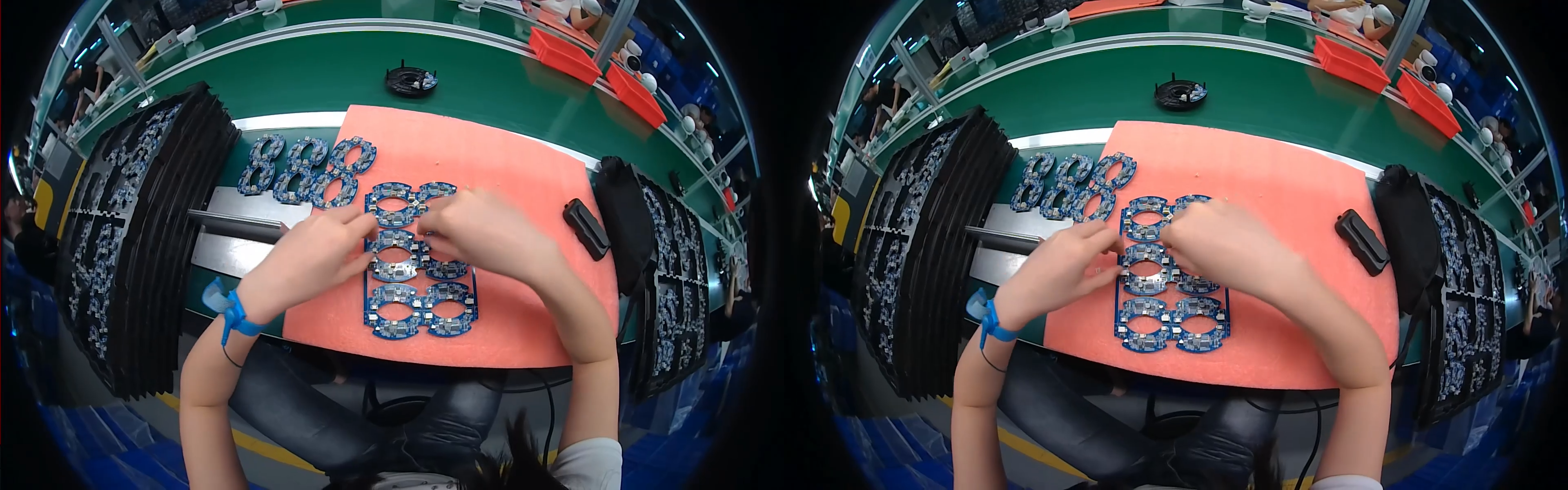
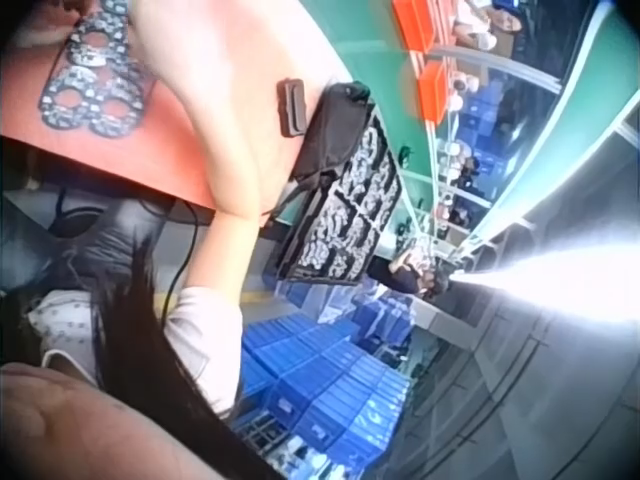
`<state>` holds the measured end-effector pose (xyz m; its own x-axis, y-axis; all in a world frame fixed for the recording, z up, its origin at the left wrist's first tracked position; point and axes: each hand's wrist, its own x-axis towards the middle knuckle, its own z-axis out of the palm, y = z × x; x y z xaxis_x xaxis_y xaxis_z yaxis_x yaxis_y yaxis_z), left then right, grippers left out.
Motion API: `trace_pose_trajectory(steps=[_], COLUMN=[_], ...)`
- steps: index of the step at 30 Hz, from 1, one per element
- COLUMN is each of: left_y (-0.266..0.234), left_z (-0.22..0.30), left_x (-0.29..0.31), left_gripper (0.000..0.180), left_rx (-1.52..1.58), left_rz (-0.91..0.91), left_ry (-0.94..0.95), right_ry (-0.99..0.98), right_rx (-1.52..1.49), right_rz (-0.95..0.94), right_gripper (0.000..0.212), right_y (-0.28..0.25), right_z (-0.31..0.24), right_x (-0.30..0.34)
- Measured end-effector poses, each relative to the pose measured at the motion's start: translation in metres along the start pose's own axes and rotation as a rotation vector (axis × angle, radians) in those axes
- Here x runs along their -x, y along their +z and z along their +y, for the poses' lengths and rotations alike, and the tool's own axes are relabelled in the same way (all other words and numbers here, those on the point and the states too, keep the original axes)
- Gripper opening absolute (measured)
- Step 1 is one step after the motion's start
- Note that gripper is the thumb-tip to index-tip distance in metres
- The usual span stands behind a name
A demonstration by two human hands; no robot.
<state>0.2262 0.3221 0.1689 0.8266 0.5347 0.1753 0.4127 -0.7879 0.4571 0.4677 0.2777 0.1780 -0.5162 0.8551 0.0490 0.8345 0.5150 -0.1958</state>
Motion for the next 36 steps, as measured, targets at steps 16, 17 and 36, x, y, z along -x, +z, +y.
trace_pose_trajectory(steps=[16, 17, 36], left_y=[0.041, 0.044, -0.001], left_z=[-0.002, -0.003, 0.002], left_x=[-0.01, -0.011, 0.009], left_gripper=[0.018, 0.019, 0.021], left_rx=[-0.185, -0.191, -0.129], left_rz=[0.141, 0.17, -0.067], left_ry=[0.036, 0.06, -0.109], right_ry=[-0.042, -0.019, -0.012], right_rx=[0.048, 0.044, 0.131], right_rz=[0.071, 0.141, 0.035], right_gripper=[0.015, 0.016, 0.016], right_y=[0.024, 0.03, 0.02], right_z=[-0.017, -0.01, -0.033], right_x=[-0.008, -0.008, 0.01])
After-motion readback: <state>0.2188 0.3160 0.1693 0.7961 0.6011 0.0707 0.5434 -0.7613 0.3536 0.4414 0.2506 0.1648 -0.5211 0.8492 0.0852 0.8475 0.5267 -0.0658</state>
